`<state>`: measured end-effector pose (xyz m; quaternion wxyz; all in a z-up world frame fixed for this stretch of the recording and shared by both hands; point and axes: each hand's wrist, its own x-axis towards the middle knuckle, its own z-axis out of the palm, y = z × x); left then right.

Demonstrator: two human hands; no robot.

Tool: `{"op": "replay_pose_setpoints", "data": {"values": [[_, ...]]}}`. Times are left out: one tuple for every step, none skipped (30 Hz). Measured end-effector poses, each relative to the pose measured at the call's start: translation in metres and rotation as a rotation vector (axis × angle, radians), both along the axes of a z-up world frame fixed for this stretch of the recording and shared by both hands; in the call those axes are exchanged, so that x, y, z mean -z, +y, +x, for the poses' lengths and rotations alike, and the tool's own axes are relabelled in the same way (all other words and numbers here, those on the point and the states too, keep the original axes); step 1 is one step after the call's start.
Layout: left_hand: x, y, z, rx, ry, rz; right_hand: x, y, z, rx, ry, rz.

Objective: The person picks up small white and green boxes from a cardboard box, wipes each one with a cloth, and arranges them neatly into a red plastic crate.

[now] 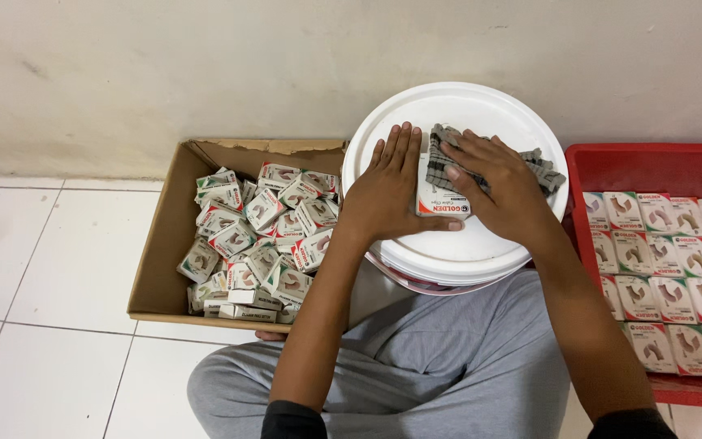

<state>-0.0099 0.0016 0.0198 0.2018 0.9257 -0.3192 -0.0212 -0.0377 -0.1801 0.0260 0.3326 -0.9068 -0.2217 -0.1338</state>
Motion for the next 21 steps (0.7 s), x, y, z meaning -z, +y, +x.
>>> {"op": "replay_pose_setpoints", "data": {"values": [[0.001, 0.0, 0.001, 0.002, -0.002, 0.0, 0.0, 0.001, -0.002, 0.002, -0.002, 0.0], [0.002, 0.0, 0.001, 0.002, -0.01, 0.01, -0.001, 0.001, -0.004, -0.036, -0.02, 0.007], [0.003, -0.001, 0.0, 0.001, -0.018, 0.02, -0.001, 0.001, -0.007, -0.074, -0.037, 0.014], [0.007, -0.001, 0.001, 0.001, -0.018, 0.02, 0.0, 0.001, -0.007, -0.075, -0.038, 0.014], [0.01, -0.001, 0.003, -0.004, -0.04, 0.044, 0.001, 0.001, -0.007, -0.124, -0.041, 0.033], [0.013, -0.001, 0.004, -0.01, -0.063, 0.069, 0.001, 0.001, -0.006, -0.176, -0.046, 0.053], [0.018, -0.001, 0.008, -0.012, -0.065, 0.07, 0.0, 0.0, -0.007, -0.178, -0.048, 0.053], [0.024, -0.002, 0.011, -0.01, -0.064, 0.07, -0.001, 0.0, -0.008, -0.229, -0.021, 0.111], [0.03, -0.002, 0.014, -0.009, -0.064, 0.07, -0.002, -0.001, -0.009, -0.28, 0.006, 0.168], [0.028, -0.002, 0.014, -0.008, -0.066, 0.07, -0.002, -0.001, -0.009, -0.279, 0.003, 0.168], [0.027, -0.002, 0.014, -0.008, -0.065, 0.075, -0.002, -0.002, -0.008, -0.273, 0.01, 0.169], [0.026, -0.001, 0.013, -0.006, -0.062, 0.081, -0.001, -0.002, -0.008, -0.266, 0.019, 0.171], [0.016, -0.001, 0.008, -0.004, -0.061, 0.082, 0.002, -0.001, -0.007, -0.263, 0.019, 0.171], [0.006, -0.001, 0.003, 0.001, -0.027, 0.044, 0.004, 0.0, -0.005, -0.174, -0.013, 0.093], [-0.004, 0.0, -0.002, 0.007, 0.008, 0.006, 0.006, 0.0, -0.003, -0.084, -0.045, 0.014], [-0.004, 0.0, -0.001, 0.006, 0.007, 0.006, 0.004, 0.0, -0.002, -0.085, -0.046, 0.014], [-0.005, 0.001, 0.0, 0.011, 0.002, 0.016, 0.003, 0.001, -0.001, -0.04, -0.013, 0.018], [-0.004, 0.0, -0.001, 0.019, 0.002, 0.027, 0.002, 0.0, -0.002, 0.007, 0.023, 0.021], [-0.003, 0.0, -0.001, 0.022, 0.005, 0.026, 0.002, 0.001, -0.005, 0.01, 0.027, 0.021], [-0.002, 0.0, -0.001, 0.015, 0.018, 0.029, 0.001, 0.002, -0.006, -0.024, -0.012, 0.008], [-0.002, 0.0, 0.0, 0.009, 0.03, 0.031, 0.0, 0.003, -0.008, -0.058, -0.051, -0.006]]}}
